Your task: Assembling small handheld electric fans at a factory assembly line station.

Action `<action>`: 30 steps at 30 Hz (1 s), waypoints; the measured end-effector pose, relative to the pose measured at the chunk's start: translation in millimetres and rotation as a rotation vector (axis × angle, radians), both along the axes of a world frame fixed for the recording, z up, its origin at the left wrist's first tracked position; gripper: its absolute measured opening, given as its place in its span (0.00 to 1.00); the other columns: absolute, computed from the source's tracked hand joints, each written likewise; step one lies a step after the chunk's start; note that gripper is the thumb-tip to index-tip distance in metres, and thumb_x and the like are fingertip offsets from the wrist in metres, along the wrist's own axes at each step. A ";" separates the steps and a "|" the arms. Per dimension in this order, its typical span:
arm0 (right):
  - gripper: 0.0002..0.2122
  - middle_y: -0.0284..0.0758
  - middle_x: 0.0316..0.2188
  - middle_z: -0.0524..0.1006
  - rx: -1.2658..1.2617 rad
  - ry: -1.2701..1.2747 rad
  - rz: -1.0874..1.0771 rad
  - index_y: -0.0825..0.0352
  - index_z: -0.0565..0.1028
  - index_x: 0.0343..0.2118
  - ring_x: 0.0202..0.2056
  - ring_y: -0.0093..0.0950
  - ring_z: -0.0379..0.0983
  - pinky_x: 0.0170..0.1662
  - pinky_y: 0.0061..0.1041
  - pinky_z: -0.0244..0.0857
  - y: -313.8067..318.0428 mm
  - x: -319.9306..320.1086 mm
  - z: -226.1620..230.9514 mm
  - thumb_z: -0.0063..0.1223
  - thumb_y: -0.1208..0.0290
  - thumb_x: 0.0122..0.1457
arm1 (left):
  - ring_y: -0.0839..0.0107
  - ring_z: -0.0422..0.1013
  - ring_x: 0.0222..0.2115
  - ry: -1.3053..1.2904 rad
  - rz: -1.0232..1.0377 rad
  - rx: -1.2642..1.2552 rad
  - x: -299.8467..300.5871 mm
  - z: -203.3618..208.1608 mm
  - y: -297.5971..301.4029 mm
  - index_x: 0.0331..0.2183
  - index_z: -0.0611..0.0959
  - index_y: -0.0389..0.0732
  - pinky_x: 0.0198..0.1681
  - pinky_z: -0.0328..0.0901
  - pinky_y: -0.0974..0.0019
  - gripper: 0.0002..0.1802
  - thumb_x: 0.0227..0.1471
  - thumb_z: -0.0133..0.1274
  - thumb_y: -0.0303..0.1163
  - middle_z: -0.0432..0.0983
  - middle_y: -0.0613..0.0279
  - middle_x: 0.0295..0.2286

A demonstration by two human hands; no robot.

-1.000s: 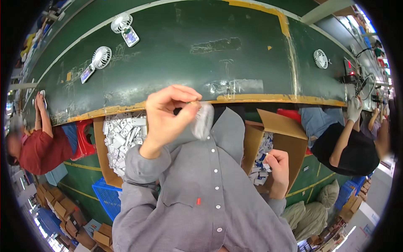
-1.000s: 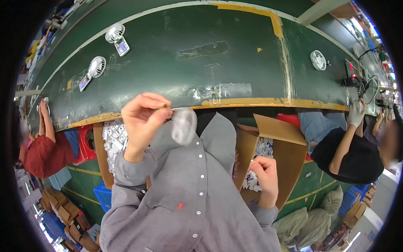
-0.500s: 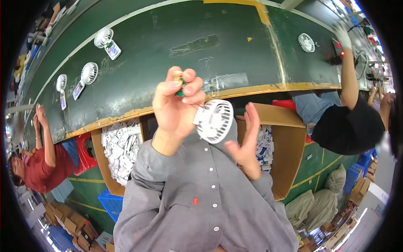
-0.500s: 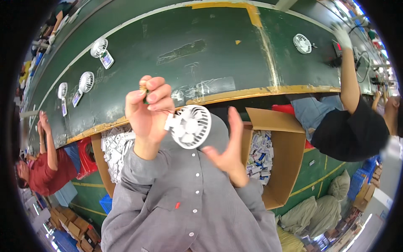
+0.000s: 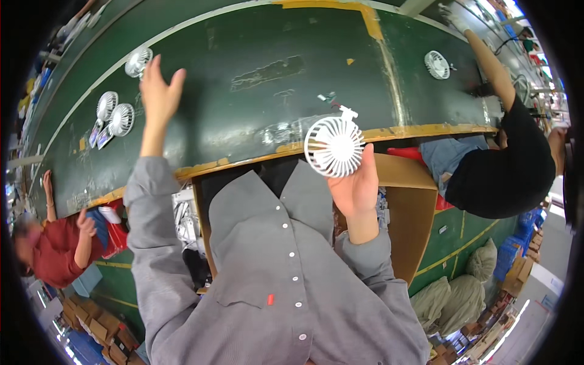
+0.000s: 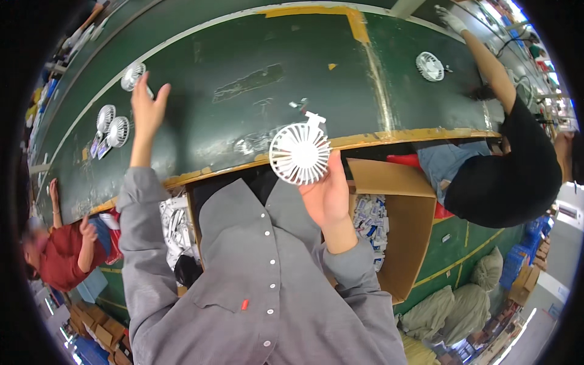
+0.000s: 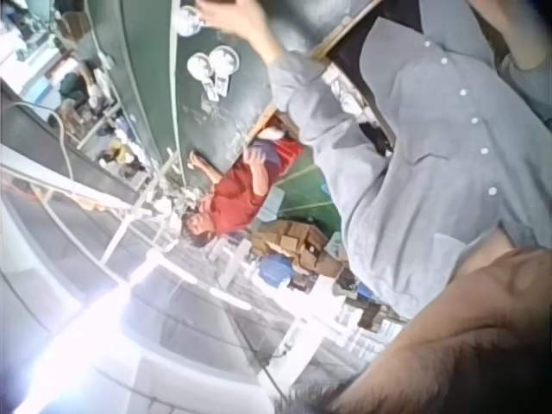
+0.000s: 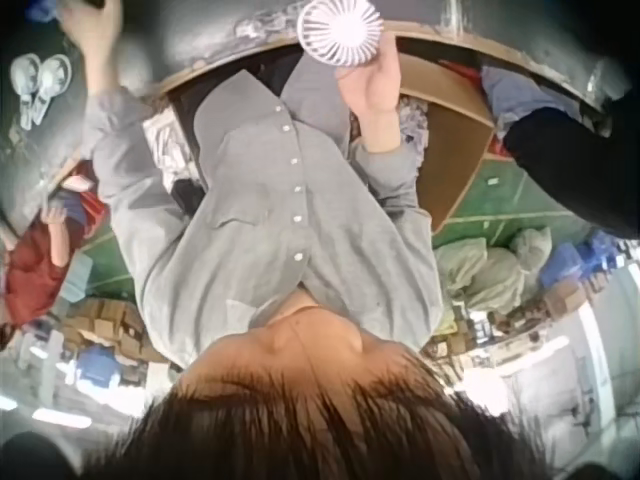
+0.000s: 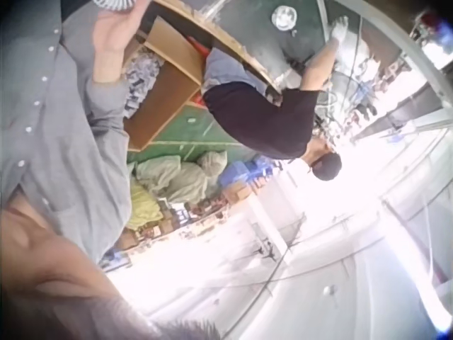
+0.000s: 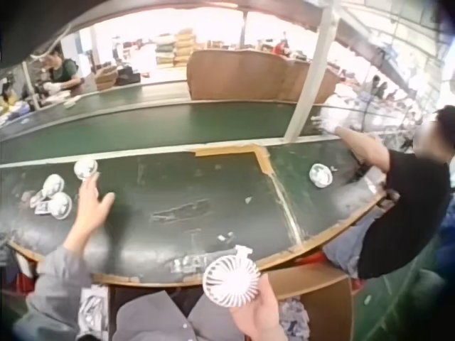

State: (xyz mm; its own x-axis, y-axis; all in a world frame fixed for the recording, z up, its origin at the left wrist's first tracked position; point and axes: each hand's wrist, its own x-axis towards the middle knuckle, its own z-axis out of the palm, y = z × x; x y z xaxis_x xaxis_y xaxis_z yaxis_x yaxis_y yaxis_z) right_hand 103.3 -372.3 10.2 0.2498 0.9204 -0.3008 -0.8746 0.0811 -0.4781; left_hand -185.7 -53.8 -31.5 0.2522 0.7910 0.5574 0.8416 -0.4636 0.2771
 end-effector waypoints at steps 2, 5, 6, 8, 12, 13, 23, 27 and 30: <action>0.28 0.42 0.58 0.66 0.026 -0.003 -0.027 0.69 0.57 0.61 0.57 0.37 0.64 0.60 0.40 0.59 2.7 19.3 -8.6 0.30 0.50 0.68 | 0.49 0.50 0.62 0.307 0.234 -0.223 -33.2 -25.0 16.5 0.60 0.64 0.42 0.62 0.50 0.50 0.41 0.53 0.49 0.58 0.54 0.47 0.61; 0.27 0.42 0.57 0.66 0.040 -0.055 -0.097 0.68 0.58 0.61 0.57 0.37 0.65 0.59 0.41 0.60 7.6 50.0 -20.7 0.31 0.51 0.68 | 0.48 0.51 0.61 0.366 0.180 -0.142 -33.9 -42.5 15.8 0.59 0.66 0.43 0.61 0.51 0.49 0.36 0.55 0.47 0.55 0.56 0.49 0.61; 0.27 0.41 0.57 0.67 0.030 -0.080 -0.119 0.68 0.59 0.61 0.57 0.37 0.65 0.59 0.41 0.60 9.2 59.0 -24.8 0.31 0.51 0.68 | 0.48 0.51 0.61 0.356 0.179 -0.145 -28.8 -39.7 9.5 0.59 0.66 0.43 0.61 0.51 0.49 0.36 0.55 0.47 0.55 0.56 0.49 0.61; 0.25 0.40 0.56 0.67 0.046 -0.087 -0.139 0.67 0.61 0.60 0.56 0.36 0.65 0.58 0.39 0.61 4.1 81.2 -32.6 0.32 0.52 0.68 | 0.48 0.57 0.57 0.359 0.090 -0.220 1.8 -21.2 -11.0 0.55 0.71 0.42 0.57 0.57 0.50 0.31 0.56 0.49 0.50 0.62 0.49 0.57; 0.25 0.38 0.55 0.69 0.079 -0.048 -0.188 0.66 0.62 0.59 0.54 0.34 0.67 0.56 0.36 0.62 6.1 96.3 -25.9 0.34 0.53 0.67 | 0.54 0.68 0.44 0.289 -0.191 -0.167 52.6 11.1 -62.4 0.45 0.79 0.42 0.45 0.67 0.56 0.19 0.52 0.53 0.38 0.74 0.57 0.42; 0.25 0.38 0.55 0.69 0.105 -0.030 -0.181 0.66 0.62 0.59 0.54 0.34 0.67 0.57 0.37 0.62 6.2 101.2 -29.4 0.34 0.52 0.67 | 0.56 0.69 0.43 0.248 -0.282 -0.213 63.4 21.4 -74.5 0.44 0.79 0.41 0.45 0.67 0.57 0.16 0.52 0.51 0.34 0.75 0.58 0.40; 0.16 0.48 0.46 0.71 -0.263 -2.152 -0.268 0.73 0.71 0.46 0.46 0.46 0.67 0.51 0.37 0.60 37.0 167.6 -43.9 0.51 0.67 0.59 | 0.62 0.66 0.48 0.282 -0.507 -0.137 88.5 16.1 -90.4 0.43 0.80 0.43 0.47 0.64 0.58 0.23 0.40 0.55 0.26 0.72 0.63 0.44; 0.22 0.50 0.52 0.68 -0.496 -2.654 -0.369 0.72 0.68 0.52 0.54 0.48 0.62 0.57 0.42 0.55 63.7 230.8 -68.7 0.53 0.66 0.57 | 0.63 0.68 0.44 0.136 -0.536 -0.381 95.8 21.6 -102.6 0.44 0.78 0.42 0.41 0.67 0.60 0.22 0.42 0.55 0.27 0.73 0.64 0.39; 0.22 0.50 0.50 0.68 -0.586 -2.605 -0.531 0.72 0.68 0.51 0.53 0.48 0.63 0.57 0.43 0.55 80.5 231.2 -70.2 0.53 0.66 0.56 | 0.60 0.66 0.49 0.131 -0.565 -0.360 95.9 36.1 -106.9 0.48 0.76 0.43 0.49 0.64 0.56 0.25 0.43 0.54 0.26 0.72 0.62 0.45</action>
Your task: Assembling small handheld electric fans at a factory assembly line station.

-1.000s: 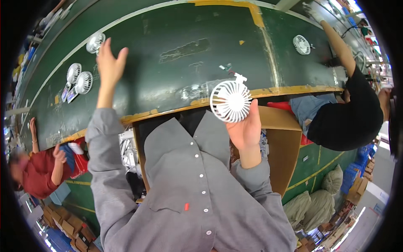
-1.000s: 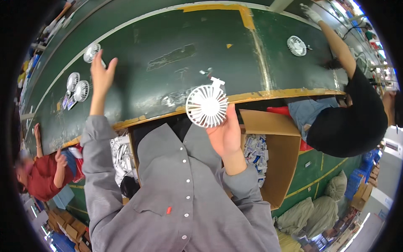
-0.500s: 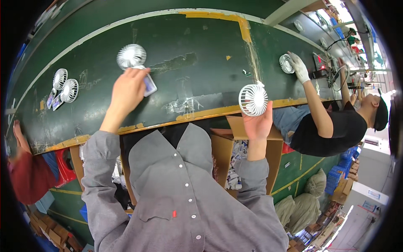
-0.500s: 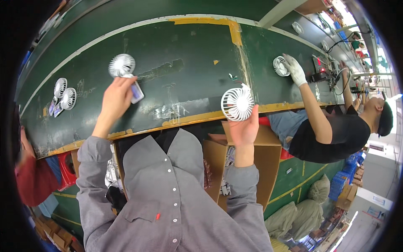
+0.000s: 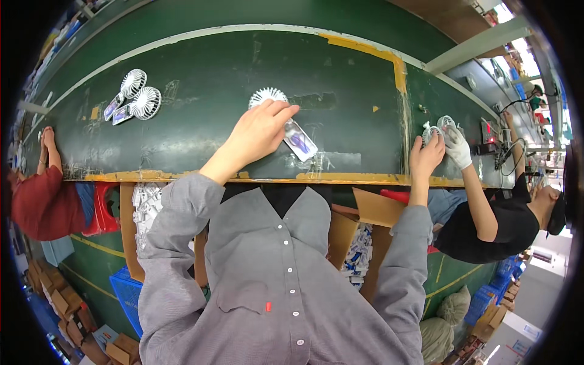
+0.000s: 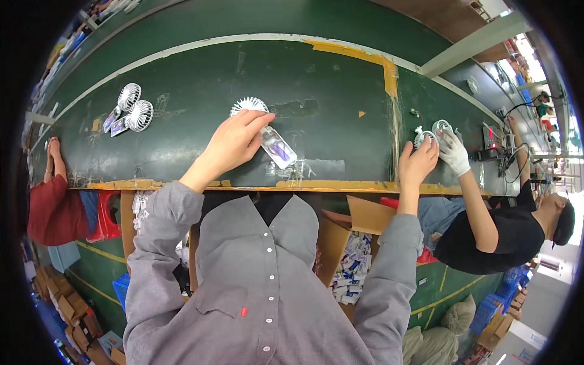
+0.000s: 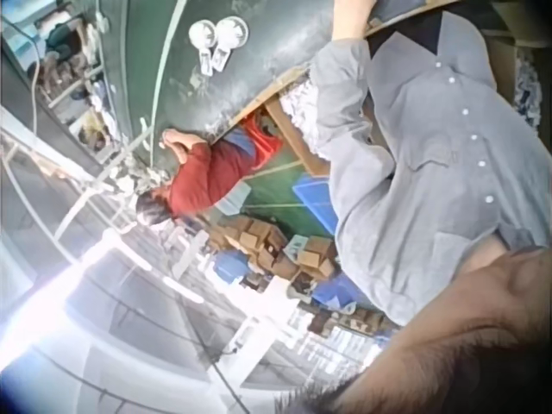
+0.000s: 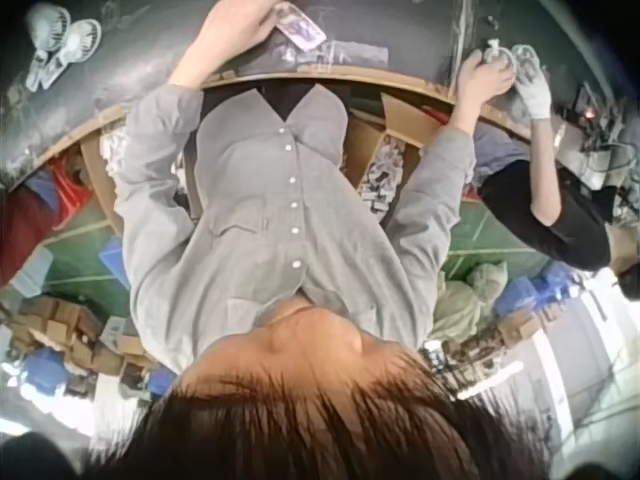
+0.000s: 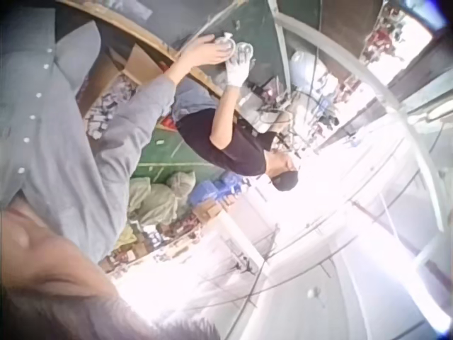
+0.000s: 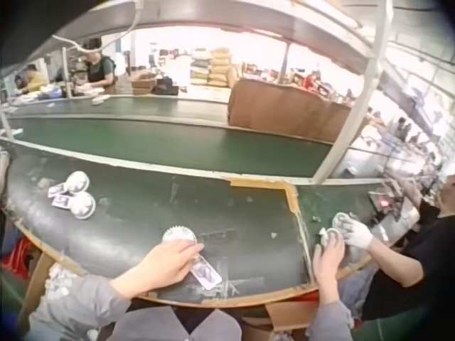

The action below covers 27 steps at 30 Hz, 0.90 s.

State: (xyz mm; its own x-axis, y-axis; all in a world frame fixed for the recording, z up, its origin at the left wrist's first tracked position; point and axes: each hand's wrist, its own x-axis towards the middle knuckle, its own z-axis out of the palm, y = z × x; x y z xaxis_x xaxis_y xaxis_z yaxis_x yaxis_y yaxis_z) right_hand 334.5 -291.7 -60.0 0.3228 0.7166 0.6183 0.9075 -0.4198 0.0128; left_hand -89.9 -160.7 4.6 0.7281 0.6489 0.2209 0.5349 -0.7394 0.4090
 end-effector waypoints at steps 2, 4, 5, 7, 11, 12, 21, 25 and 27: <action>0.19 0.47 0.47 0.71 0.065 0.276 0.263 0.72 0.70 0.48 0.51 0.45 0.65 0.56 0.40 0.57 17.9 -55.8 23.6 0.54 0.68 0.55 | 0.57 0.60 0.56 0.065 -0.025 0.271 -9.1 5.5 4.0 0.50 0.75 0.45 0.57 0.57 0.50 0.29 0.42 0.53 0.23 0.66 0.60 0.53; 0.15 0.44 0.43 0.73 0.057 0.384 0.502 0.69 0.73 0.43 0.47 0.44 0.68 0.53 0.39 0.60 21.8 -132.4 49.1 0.56 0.71 0.52 | 0.57 0.58 0.57 0.099 -0.015 0.255 -10.4 -5.5 5.3 0.50 0.75 0.46 0.58 0.56 0.47 0.30 0.41 0.54 0.24 0.65 0.60 0.54; 0.14 0.43 0.42 0.74 0.047 0.452 0.619 0.67 0.73 0.42 0.47 0.43 0.69 0.52 0.39 0.62 17.6 -162.1 50.5 0.57 0.71 0.52 | 0.57 0.57 0.58 0.121 -0.024 0.240 -4.7 -10.1 7.3 0.51 0.74 0.46 0.59 0.55 0.45 0.31 0.40 0.54 0.25 0.64 0.60 0.55; 0.15 0.42 0.40 0.74 0.022 0.506 0.752 0.68 0.74 0.39 0.46 0.43 0.69 0.51 0.40 0.63 12.1 -206.5 48.9 0.60 0.72 0.46 | 0.54 0.59 0.56 0.106 -0.065 0.203 7.8 -7.5 4.4 0.48 0.76 0.47 0.57 0.56 0.45 0.30 0.37 0.56 0.27 0.65 0.57 0.52; 0.15 0.43 0.31 0.72 -0.098 0.608 0.727 0.68 0.72 0.30 0.38 0.44 0.69 0.45 0.42 0.64 25.1 -257.4 21.9 0.62 0.67 0.40 | 0.52 0.62 0.52 0.031 -0.078 0.177 1.0 0.5 -10.5 0.41 0.78 0.44 0.56 0.55 0.44 0.26 0.32 0.60 0.31 0.68 0.52 0.46; 0.16 0.42 0.33 0.73 -0.031 0.620 0.830 0.68 0.72 0.31 0.41 0.42 0.69 0.47 0.41 0.63 26.8 -258.5 1.7 0.63 0.67 0.40 | 0.50 0.62 0.51 0.048 -0.077 0.181 -3.1 -2.4 -15.0 0.39 0.77 0.42 0.56 0.55 0.43 0.25 0.32 0.60 0.30 0.67 0.51 0.45; 0.15 0.38 0.35 0.71 -0.157 0.812 0.919 0.66 0.71 0.35 0.36 0.39 0.71 0.37 0.34 0.67 -45.5 -241.2 59.9 0.60 0.61 0.52 | 0.55 0.70 0.35 -0.033 -0.201 -0.173 6.1 61.2 -54.4 0.30 0.77 0.39 0.37 0.66 0.56 0.18 0.30 0.58 0.31 0.72 0.58 0.33; 0.14 0.37 0.30 0.71 -0.241 0.821 0.829 0.66 0.72 0.32 0.29 0.38 0.73 0.30 0.37 0.67 -73.3 -243.0 82.6 0.60 0.60 0.53 | 0.57 0.70 0.34 0.053 -0.284 -0.102 16.0 74.2 -66.6 0.29 0.79 0.41 0.37 0.66 0.56 0.18 0.29 0.59 0.34 0.72 0.60 0.33; 0.14 0.38 0.28 0.71 -0.406 0.876 0.837 0.66 0.73 0.32 0.29 0.40 0.73 0.30 0.38 0.67 -80.1 -236.8 91.5 0.58 0.59 0.54 | 0.58 0.70 0.34 0.084 -0.338 -0.109 17.4 74.6 -69.9 0.29 0.80 0.41 0.37 0.65 0.57 0.18 0.29 0.59 0.34 0.72 0.60 0.33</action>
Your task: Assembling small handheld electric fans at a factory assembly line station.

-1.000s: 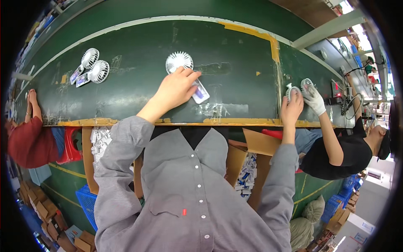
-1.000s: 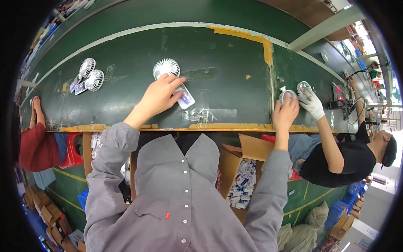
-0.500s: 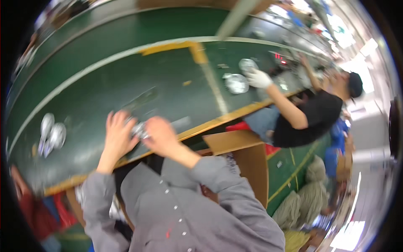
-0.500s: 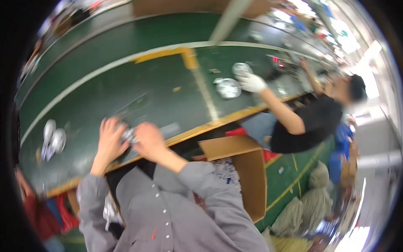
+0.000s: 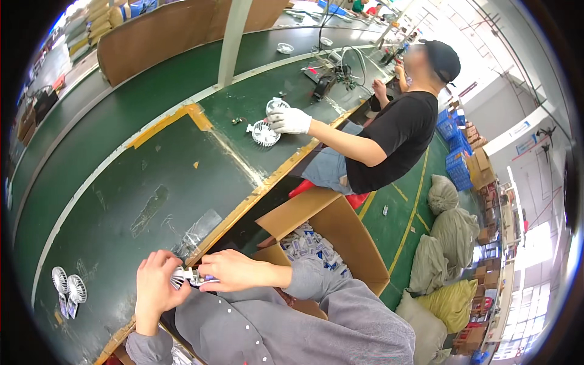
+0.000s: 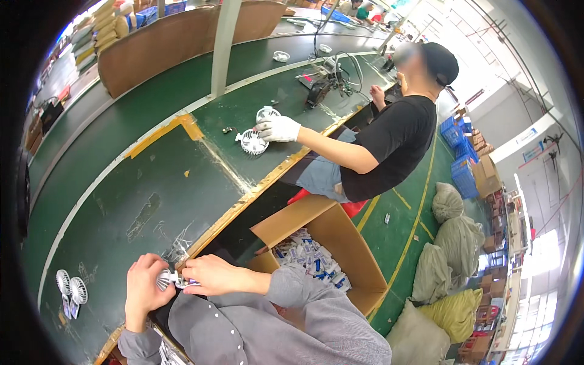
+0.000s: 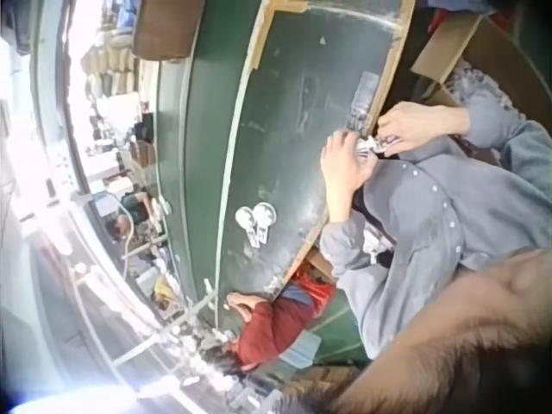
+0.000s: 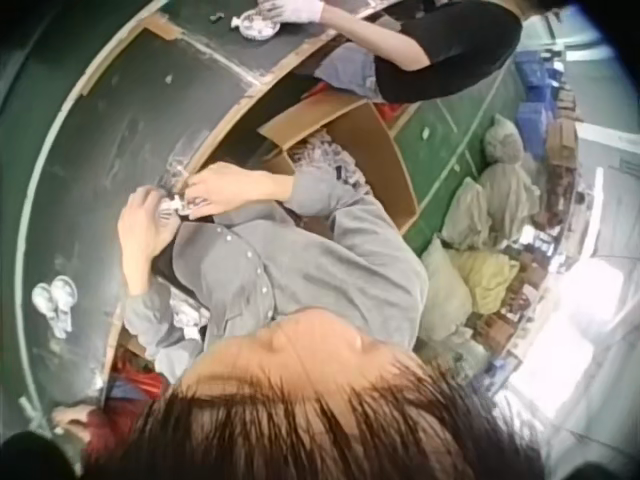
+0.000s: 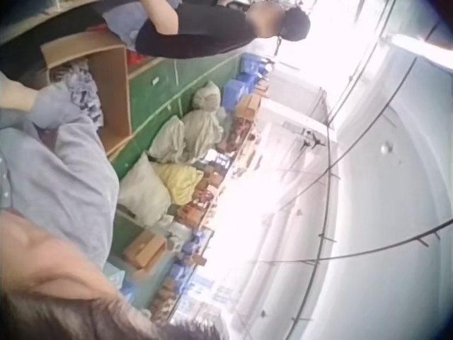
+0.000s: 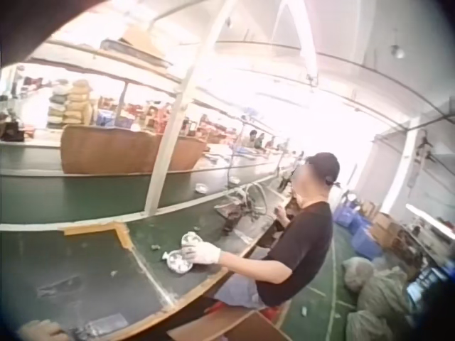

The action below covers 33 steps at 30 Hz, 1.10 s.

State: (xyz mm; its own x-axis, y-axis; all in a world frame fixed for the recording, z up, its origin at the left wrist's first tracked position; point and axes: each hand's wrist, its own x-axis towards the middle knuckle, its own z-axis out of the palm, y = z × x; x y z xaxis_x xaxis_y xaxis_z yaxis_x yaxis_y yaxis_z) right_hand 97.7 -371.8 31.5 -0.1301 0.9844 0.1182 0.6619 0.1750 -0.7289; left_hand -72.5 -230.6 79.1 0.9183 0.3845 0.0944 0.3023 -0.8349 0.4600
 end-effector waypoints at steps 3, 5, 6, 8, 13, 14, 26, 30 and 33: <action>0.15 0.39 0.23 0.76 -0.287 0.177 0.200 0.69 0.76 0.27 0.28 0.40 0.74 0.29 0.36 0.66 -8.2 11.8 13.3 0.58 0.58 0.54 | 0.57 0.69 0.35 -0.018 0.042 0.055 1.1 3.0 -1.6 0.29 0.79 0.41 0.37 0.64 0.56 0.17 0.29 0.58 0.33 0.72 0.59 0.33; 0.13 0.37 0.24 0.79 -0.426 0.377 0.277 0.70 0.76 0.29 0.28 0.29 0.76 0.31 0.29 0.66 -21.4 13.7 21.0 0.56 0.62 0.56 | 0.56 0.69 0.36 -0.028 0.107 0.054 0.4 7.7 8.1 0.29 0.78 0.40 0.38 0.64 0.56 0.17 0.28 0.59 0.30 0.71 0.58 0.33; 0.13 0.37 0.24 0.79 -0.422 0.378 0.274 0.70 0.76 0.29 0.28 0.29 0.76 0.31 0.29 0.66 -24.0 12.3 19.2 0.56 0.62 0.56 | 0.56 0.69 0.36 -0.027 0.103 0.057 0.2 10.4 6.9 0.29 0.78 0.40 0.38 0.64 0.56 0.17 0.28 0.59 0.30 0.71 0.58 0.33; 0.13 0.35 0.28 0.79 -0.558 0.840 0.197 0.70 0.76 0.32 0.30 0.23 0.75 0.35 0.28 0.67 -32.1 7.3 6.8 0.57 0.63 0.56 | 0.55 0.69 0.36 -0.081 0.064 -0.023 0.7 15.0 4.1 0.29 0.78 0.40 0.39 0.64 0.56 0.18 0.27 0.59 0.28 0.71 0.58 0.34; 0.12 0.38 0.36 0.79 -0.303 1.321 0.185 0.73 0.71 0.31 0.38 0.24 0.75 0.40 0.24 0.68 -33.3 -6.4 -14.7 0.43 0.67 0.64 | 0.50 0.69 0.44 -0.215 -0.117 -0.113 3.0 0.0 -10.5 0.35 0.77 0.39 0.50 0.63 0.53 0.23 0.27 0.56 0.26 0.73 0.53 0.39; 0.13 0.40 0.34 0.79 -0.368 1.403 0.194 0.72 0.71 0.32 0.36 0.26 0.76 0.40 0.25 0.68 -33.7 -9.3 -14.3 0.41 0.66 0.64 | 0.50 0.69 0.46 -0.271 -0.146 -0.137 6.0 -1.2 -19.7 0.36 0.77 0.39 0.53 0.61 0.53 0.24 0.27 0.56 0.25 0.73 0.53 0.40; 0.10 0.36 0.16 0.76 -0.437 1.301 -0.044 0.71 0.74 0.25 0.20 0.22 0.74 0.25 0.21 0.66 -46.0 -7.2 7.5 0.44 0.73 0.60 | 0.59 0.74 0.32 -0.561 -0.042 -0.411 6.0 -18.1 -85.6 0.34 0.79 0.38 0.33 0.69 0.64 0.18 0.34 0.60 0.19 0.75 0.54 0.32; 0.13 0.36 0.13 0.74 -0.404 1.355 -0.076 0.70 0.73 0.22 0.15 0.23 0.71 0.21 0.20 0.64 -47.1 -15.8 4.5 0.42 0.71 0.61 | 0.60 0.76 0.28 -0.626 -0.024 -0.186 12.2 -20.2 -87.7 0.31 0.79 0.39 0.29 0.70 0.64 0.16 0.33 0.62 0.19 0.76 0.57 0.30; 0.14 0.35 0.11 0.73 -0.413 1.382 -0.085 0.70 0.73 0.20 0.13 0.24 0.70 0.21 0.20 0.64 -51.2 -18.7 6.3 0.42 0.72 0.61 | 0.62 0.77 0.28 -0.676 -0.045 -0.013 14.3 -14.8 -86.8 0.29 0.79 0.39 0.29 0.71 0.65 0.16 0.31 0.63 0.19 0.78 0.59 0.27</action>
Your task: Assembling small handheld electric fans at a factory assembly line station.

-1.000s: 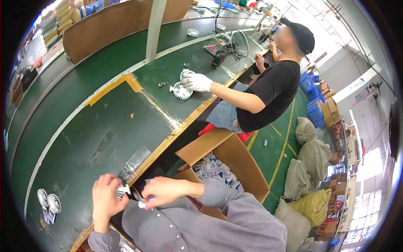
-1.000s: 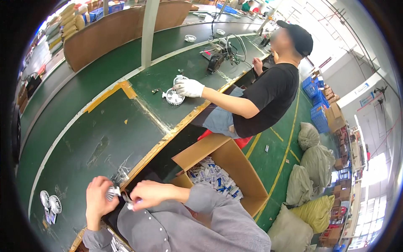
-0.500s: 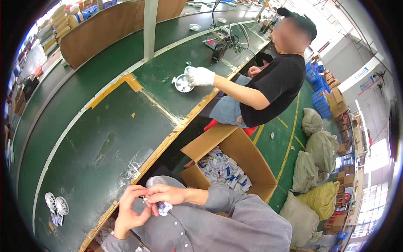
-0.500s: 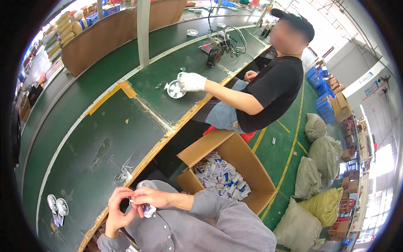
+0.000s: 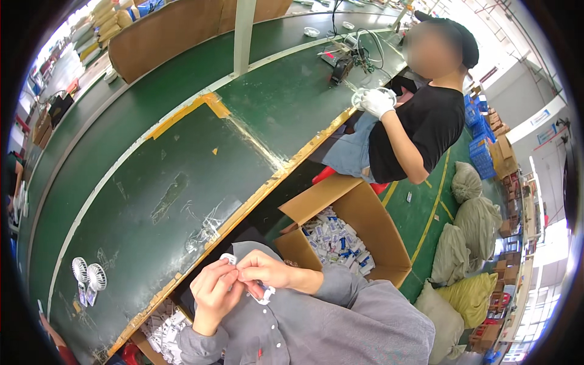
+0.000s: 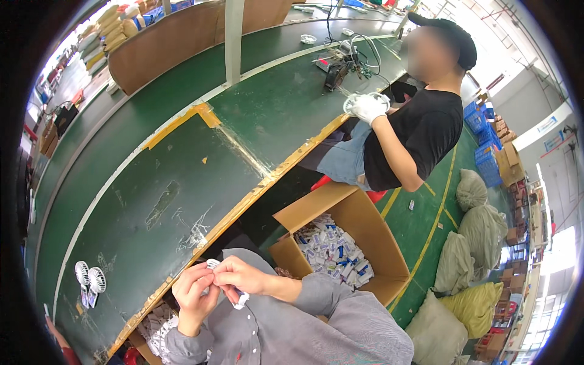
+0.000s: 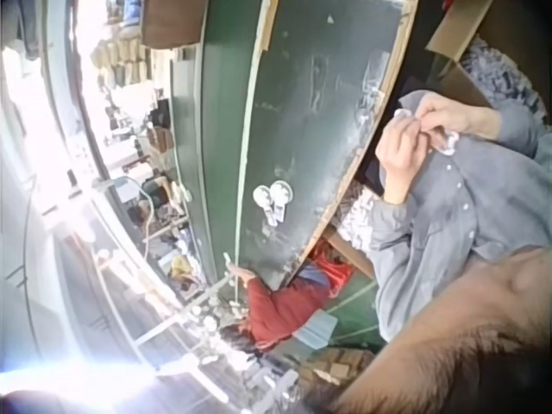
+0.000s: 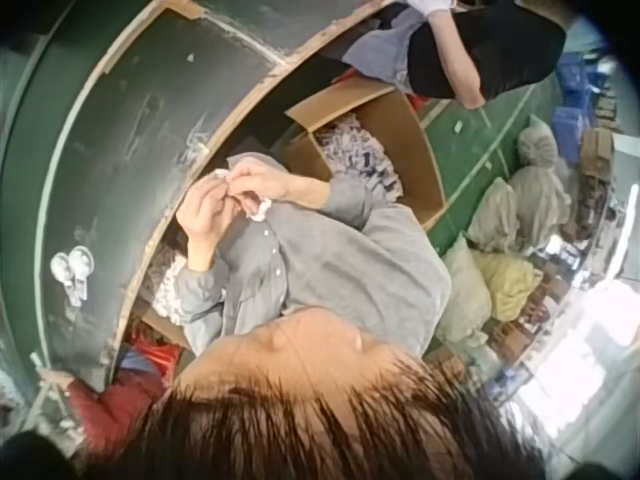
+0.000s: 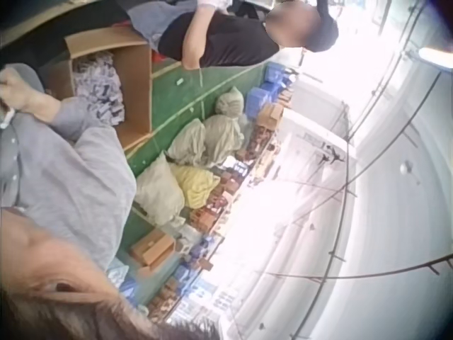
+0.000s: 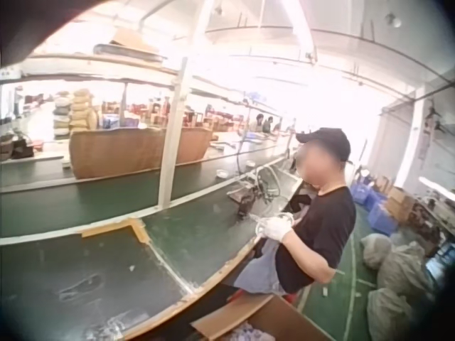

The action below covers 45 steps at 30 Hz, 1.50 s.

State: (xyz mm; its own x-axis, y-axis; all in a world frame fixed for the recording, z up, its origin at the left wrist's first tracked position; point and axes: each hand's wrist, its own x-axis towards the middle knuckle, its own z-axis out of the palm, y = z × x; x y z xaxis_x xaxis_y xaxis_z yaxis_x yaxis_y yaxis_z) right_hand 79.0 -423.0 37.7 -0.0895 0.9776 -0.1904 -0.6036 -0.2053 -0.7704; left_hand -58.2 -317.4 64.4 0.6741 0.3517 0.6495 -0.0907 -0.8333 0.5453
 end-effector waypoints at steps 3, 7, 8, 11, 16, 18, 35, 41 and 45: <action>0.14 0.36 0.10 0.72 -0.015 0.012 -0.011 0.71 0.72 0.18 0.12 0.24 0.69 0.21 0.20 0.64 -3.0 -4.7 4.0 0.42 0.73 0.60 | 0.64 0.77 0.24 0.010 -0.048 -0.145 -9.8 -6.0 -2.9 0.28 0.79 0.39 0.26 0.71 0.68 0.15 0.33 0.62 0.18 0.78 0.59 0.25; 0.14 0.37 0.08 0.71 0.141 0.120 -0.044 0.69 0.70 0.17 0.12 0.26 0.70 0.29 0.26 0.69 -8.9 -4.4 9.1 0.43 0.71 0.58 | 0.70 0.74 0.22 -0.191 -0.030 -0.905 -14.3 -19.0 -6.4 0.25 0.75 0.36 0.25 0.70 0.69 0.06 0.46 0.57 0.18 0.77 0.53 0.24; 0.14 0.37 0.09 0.71 0.145 0.095 -0.075 0.68 0.69 0.16 0.12 0.26 0.69 0.31 0.27 0.69 -18.2 1.7 13.2 0.43 0.71 0.58 | 0.69 0.73 0.21 -0.282 0.092 -0.971 -17.0 -21.7 7.7 0.26 0.73 0.36 0.24 0.70 0.68 0.06 0.50 0.54 0.18 0.75 0.53 0.23; 0.14 0.37 0.10 0.71 0.009 0.125 -0.067 0.68 0.70 0.16 0.13 0.25 0.68 0.33 0.25 0.69 -48.4 31.5 7.0 0.47 0.69 0.57 | 0.68 0.72 0.22 -0.321 0.203 -1.077 -36.7 -23.9 33.1 0.31 0.72 0.37 0.23 0.68 0.70 0.06 0.50 0.52 0.21 0.73 0.54 0.27; 0.09 0.42 0.23 0.78 -0.528 -0.325 -0.187 0.71 0.74 0.27 0.27 0.32 0.77 0.35 0.31 0.71 -152.9 112.3 -95.2 0.48 0.71 0.59 | 0.74 0.63 0.21 -0.640 -0.076 -1.414 -46.8 -25.4 54.2 0.31 0.68 0.42 0.22 0.60 0.75 0.11 0.48 0.55 0.25 0.67 0.61 0.26; 0.15 0.44 0.31 0.80 -0.913 -1.379 0.086 0.69 0.77 0.38 0.36 0.40 0.77 0.41 0.36 0.70 -215.2 131.3 -160.7 0.52 0.62 0.55 | 0.78 0.59 0.21 -0.773 -0.226 -1.677 -34.8 -9.9 58.4 0.34 0.67 0.45 0.21 0.57 0.77 0.10 0.50 0.51 0.25 0.59 0.68 0.23; 0.16 0.37 0.45 0.74 0.217 -0.105 -0.593 0.76 0.68 0.50 0.46 0.23 0.71 0.50 0.24 0.64 30.3 -7.0 -23.5 0.49 0.72 0.62 | 0.65 0.68 0.49 -0.406 0.258 -0.741 -5.5 16.8 102.7 0.51 0.71 0.36 0.50 0.65 0.63 0.24 0.52 0.54 0.25 0.70 0.53 0.49; 0.25 0.41 0.58 0.66 0.060 0.423 -0.489 0.70 0.58 0.61 0.58 0.35 0.64 0.59 0.38 0.60 23.3 34.1 -19.1 0.33 0.56 0.69 | 0.45 0.60 0.55 0.378 1.267 0.213 -242.6 -53.6 280.9 0.54 0.71 0.32 0.59 0.55 0.53 0.47 0.42 0.63 0.57 0.64 0.37 0.53; 0.24 0.40 0.58 0.66 0.081 0.448 -0.537 0.69 0.58 0.61 0.58 0.35 0.64 0.60 0.38 0.61 29.9 55.9 -34.1 0.33 0.57 0.69 | 0.51 0.45 0.64 0.931 1.392 -0.052 -368.0 -110.9 306.2 0.64 0.56 0.46 0.65 0.37 0.46 0.51 0.50 0.41 0.71 0.49 0.45 0.63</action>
